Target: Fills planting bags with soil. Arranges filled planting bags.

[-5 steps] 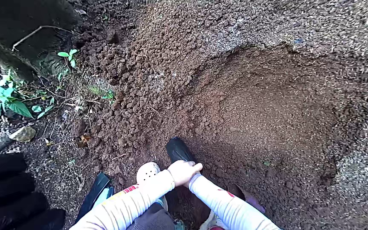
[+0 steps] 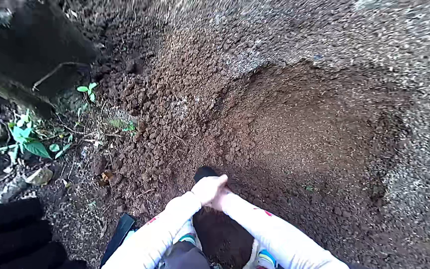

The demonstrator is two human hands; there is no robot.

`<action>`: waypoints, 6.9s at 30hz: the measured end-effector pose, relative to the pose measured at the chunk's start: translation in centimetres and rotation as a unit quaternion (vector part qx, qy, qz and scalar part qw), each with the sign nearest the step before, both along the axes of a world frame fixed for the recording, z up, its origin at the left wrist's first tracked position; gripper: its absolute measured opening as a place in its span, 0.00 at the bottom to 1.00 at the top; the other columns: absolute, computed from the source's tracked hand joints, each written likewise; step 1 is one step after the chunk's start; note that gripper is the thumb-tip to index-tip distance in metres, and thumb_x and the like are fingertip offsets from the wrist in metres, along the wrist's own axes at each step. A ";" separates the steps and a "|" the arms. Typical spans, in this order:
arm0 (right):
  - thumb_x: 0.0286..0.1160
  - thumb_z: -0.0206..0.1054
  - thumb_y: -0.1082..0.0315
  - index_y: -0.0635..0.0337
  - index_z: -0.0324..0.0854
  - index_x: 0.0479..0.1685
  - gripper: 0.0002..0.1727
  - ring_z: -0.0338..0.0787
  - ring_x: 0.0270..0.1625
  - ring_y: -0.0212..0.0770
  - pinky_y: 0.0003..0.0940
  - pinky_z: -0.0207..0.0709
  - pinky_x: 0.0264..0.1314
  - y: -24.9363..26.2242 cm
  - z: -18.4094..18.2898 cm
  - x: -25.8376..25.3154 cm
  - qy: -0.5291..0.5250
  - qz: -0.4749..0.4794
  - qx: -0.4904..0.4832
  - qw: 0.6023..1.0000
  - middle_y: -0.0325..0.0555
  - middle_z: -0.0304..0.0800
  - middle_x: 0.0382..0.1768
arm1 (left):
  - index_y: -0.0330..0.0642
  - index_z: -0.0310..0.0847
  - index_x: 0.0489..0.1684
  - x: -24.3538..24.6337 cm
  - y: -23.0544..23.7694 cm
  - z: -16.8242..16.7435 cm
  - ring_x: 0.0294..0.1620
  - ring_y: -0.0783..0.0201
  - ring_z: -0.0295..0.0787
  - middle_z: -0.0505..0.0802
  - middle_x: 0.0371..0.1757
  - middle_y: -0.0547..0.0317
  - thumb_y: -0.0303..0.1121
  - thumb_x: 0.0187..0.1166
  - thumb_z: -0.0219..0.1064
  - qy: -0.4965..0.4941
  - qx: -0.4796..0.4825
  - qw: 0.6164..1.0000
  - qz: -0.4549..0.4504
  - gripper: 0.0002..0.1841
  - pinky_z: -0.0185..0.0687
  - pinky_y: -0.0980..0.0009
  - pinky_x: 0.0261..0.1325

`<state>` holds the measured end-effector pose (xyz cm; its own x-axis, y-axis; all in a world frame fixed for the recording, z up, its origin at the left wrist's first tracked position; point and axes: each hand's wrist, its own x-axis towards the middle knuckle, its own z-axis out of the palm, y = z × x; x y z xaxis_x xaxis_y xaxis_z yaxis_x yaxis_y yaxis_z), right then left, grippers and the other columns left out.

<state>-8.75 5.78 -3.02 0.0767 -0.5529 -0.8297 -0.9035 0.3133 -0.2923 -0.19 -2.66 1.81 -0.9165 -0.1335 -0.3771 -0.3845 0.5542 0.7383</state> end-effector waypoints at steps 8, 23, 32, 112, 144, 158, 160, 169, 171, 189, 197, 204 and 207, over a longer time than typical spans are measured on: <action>0.93 0.53 0.66 0.68 0.79 0.74 0.20 0.76 0.81 0.61 0.55 0.51 0.92 -3.0 10.2 -6.5 0.018 0.150 -0.133 0.980 0.64 0.83 0.73 | 0.36 0.71 0.75 2.0 -6.9 0.8 0.58 0.38 0.90 0.91 0.55 0.34 0.33 0.93 0.53 -0.055 -0.012 0.974 0.218 0.18 0.81 0.39 0.65; 0.96 0.37 0.44 0.66 0.55 0.87 0.36 0.85 0.69 0.51 0.41 0.79 0.68 3.5 -6.0 -5.8 -0.347 -0.874 -0.059 0.335 0.63 0.77 0.75 | 0.39 0.91 0.59 4.1 -5.1 0.2 0.84 0.41 0.73 0.76 0.84 0.34 0.16 0.82 0.54 -0.008 -0.086 0.975 0.204 0.19 0.69 0.50 0.85; 0.80 0.36 0.22 0.38 0.42 0.96 0.48 0.56 0.92 0.61 0.77 0.60 0.80 -9.7 -8.9 -9.1 -0.449 -0.871 -0.138 0.143 0.53 0.50 0.94 | 0.35 0.76 0.74 3.0 -4.7 -1.2 0.75 0.54 0.82 0.82 0.77 0.44 0.31 0.67 0.76 -0.011 -0.033 0.965 0.258 0.31 0.79 0.58 0.76; 0.84 0.21 0.27 0.40 0.51 0.93 0.44 0.65 0.88 0.46 0.57 0.65 0.84 -0.9 1.0 1.9 -0.322 -0.848 -0.236 0.347 0.45 0.63 0.88 | 0.55 0.38 0.99 0.8 1.3 -6.0 0.99 0.66 0.35 0.44 0.99 0.62 0.55 0.93 0.17 0.070 0.446 0.805 0.385 0.35 0.34 0.55 0.98; 0.95 0.47 0.62 0.70 0.82 0.58 0.21 0.86 0.67 0.57 0.55 0.74 0.71 -0.4 7.2 -4.1 0.153 -0.255 -0.146 0.944 0.64 0.86 0.62 | 0.39 0.56 0.87 3.1 -2.4 1.0 0.65 0.37 0.87 0.88 0.63 0.33 0.35 0.89 0.59 -0.125 0.103 0.950 0.266 0.28 0.80 0.37 0.67; 0.86 0.60 0.57 0.59 0.87 0.64 0.20 0.85 0.71 0.54 0.49 0.73 0.79 1.5 8.4 -9.4 -0.001 -0.118 -0.366 0.923 0.54 0.91 0.63 | 0.48 0.90 0.57 2.1 -1.4 -0.2 0.85 0.33 0.68 0.79 0.82 0.42 0.30 0.73 0.70 0.092 -0.231 0.954 0.167 0.15 0.66 0.31 0.77; 0.89 0.57 0.58 0.55 0.82 0.74 0.22 0.78 0.80 0.54 0.53 0.65 0.86 -0.4 9.1 -14.3 0.071 -0.170 -0.337 0.923 0.54 0.85 0.72 | 0.54 0.96 0.50 1.5 -1.4 -0.3 0.92 0.34 0.58 0.72 0.89 0.46 0.33 0.74 0.72 0.111 -0.246 0.956 0.114 0.10 0.53 0.29 0.85; 0.91 0.49 0.63 0.58 0.67 0.87 0.27 0.60 0.89 0.68 0.66 0.60 0.84 -12.7 14.7 -36.9 0.340 -0.323 -0.455 0.757 0.61 0.63 0.88 | 0.60 0.79 0.79 -1.7 -2.3 0.6 0.88 0.35 0.63 0.65 0.93 0.47 0.46 0.84 0.65 -0.190 -0.154 0.968 0.050 0.24 0.72 0.37 0.72; 0.92 0.48 0.62 0.54 0.67 0.87 0.27 0.63 0.87 0.70 0.67 0.65 0.80 -13.9 12.6 -37.5 0.377 -0.358 -0.427 0.740 0.60 0.61 0.88 | 0.58 0.86 0.70 -1.0 -2.0 -0.4 0.79 0.38 0.78 0.77 0.86 0.49 0.38 0.81 0.66 -0.100 -0.205 0.970 0.084 0.19 0.81 0.41 0.62; 0.68 0.80 0.70 0.54 0.49 0.95 0.53 0.70 0.84 0.65 0.63 0.69 0.80 -2.3 0.9 -25.3 0.066 -0.517 -0.085 0.849 0.70 0.62 0.86 | 0.56 0.64 0.91 1.4 -3.3 0.3 0.82 0.46 0.77 0.71 0.89 0.46 0.37 0.87 0.60 -0.114 0.034 0.975 0.186 0.30 0.74 0.46 0.80; 0.69 0.67 0.81 0.57 0.55 0.86 0.41 0.92 0.49 0.41 0.38 0.91 0.48 -1.6 10.8 -8.6 -0.299 -0.625 -0.196 0.694 0.52 0.85 0.57 | 0.45 0.58 0.94 0.2 -3.2 0.4 0.92 0.56 0.63 0.66 0.93 0.55 0.23 0.77 0.65 -0.058 0.090 0.976 0.191 0.39 0.59 0.54 0.91; 0.64 0.80 0.62 0.64 0.70 0.80 0.40 0.67 0.86 0.48 0.39 0.66 0.85 -2.3 8.0 -3.2 -0.161 -0.461 -0.285 0.825 0.64 0.64 0.84 | 0.34 0.64 0.87 1.0 -3.1 1.1 0.89 0.53 0.67 0.71 0.89 0.46 0.29 0.75 0.73 -0.041 0.118 0.967 0.223 0.37 0.60 0.54 0.90; 0.76 0.72 0.63 0.64 0.79 0.75 0.28 0.66 0.88 0.55 0.44 0.62 0.89 -2.0 8.6 -2.0 -0.026 -0.318 -0.297 0.900 0.65 0.67 0.84 | 0.35 0.55 0.92 1.4 -3.2 0.7 0.92 0.55 0.62 0.65 0.93 0.47 0.31 0.77 0.73 -0.033 0.123 0.967 0.221 0.42 0.55 0.57 0.92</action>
